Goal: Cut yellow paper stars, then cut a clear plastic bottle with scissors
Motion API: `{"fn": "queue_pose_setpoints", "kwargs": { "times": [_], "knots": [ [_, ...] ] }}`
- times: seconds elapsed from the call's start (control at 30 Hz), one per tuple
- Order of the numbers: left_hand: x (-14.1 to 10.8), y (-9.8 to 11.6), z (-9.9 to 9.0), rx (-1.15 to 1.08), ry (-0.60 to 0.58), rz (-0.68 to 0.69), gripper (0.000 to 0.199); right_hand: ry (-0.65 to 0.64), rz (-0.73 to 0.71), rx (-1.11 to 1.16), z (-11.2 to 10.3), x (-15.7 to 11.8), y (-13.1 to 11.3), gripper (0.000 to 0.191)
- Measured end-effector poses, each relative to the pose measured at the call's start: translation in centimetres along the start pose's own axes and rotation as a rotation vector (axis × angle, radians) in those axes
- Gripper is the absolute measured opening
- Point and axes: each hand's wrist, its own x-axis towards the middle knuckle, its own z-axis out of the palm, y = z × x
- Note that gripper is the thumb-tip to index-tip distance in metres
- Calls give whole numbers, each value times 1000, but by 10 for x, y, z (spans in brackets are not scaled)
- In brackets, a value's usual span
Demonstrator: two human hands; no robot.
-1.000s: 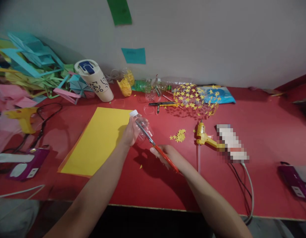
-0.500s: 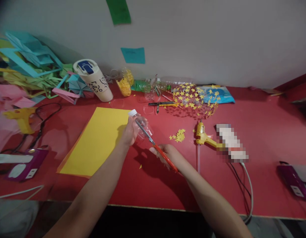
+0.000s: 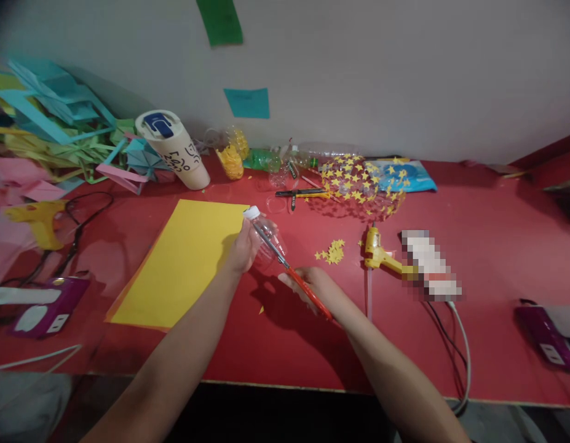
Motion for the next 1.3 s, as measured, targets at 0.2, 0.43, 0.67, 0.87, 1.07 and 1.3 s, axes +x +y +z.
{"fn": "queue_pose_setpoints", "kwargs": {
  "times": [0.2,0.43,0.67,0.87,1.07,1.3],
  "knots": [
    [0,1,-1,34,-20,32,32,11,7,-30,-1,2,-1,53],
    [0,4,0,-1,13,40,25,-29,-2,26,0,1,-1,55],
    [7,21,-7,-193,149,45,33,-115,-159,-89,-9,-2,10,54],
    [3,29,-7,-315,168,0,14,-80,-250,-236,-29,-8,8,62],
    [2,34,-4,-388,212,-33,24,-97,-215,-291,-35,-7,12,63],
    [0,31,2,-309,153,-38,29,-87,-180,-57,-27,-8,8,58]
  ]
}}
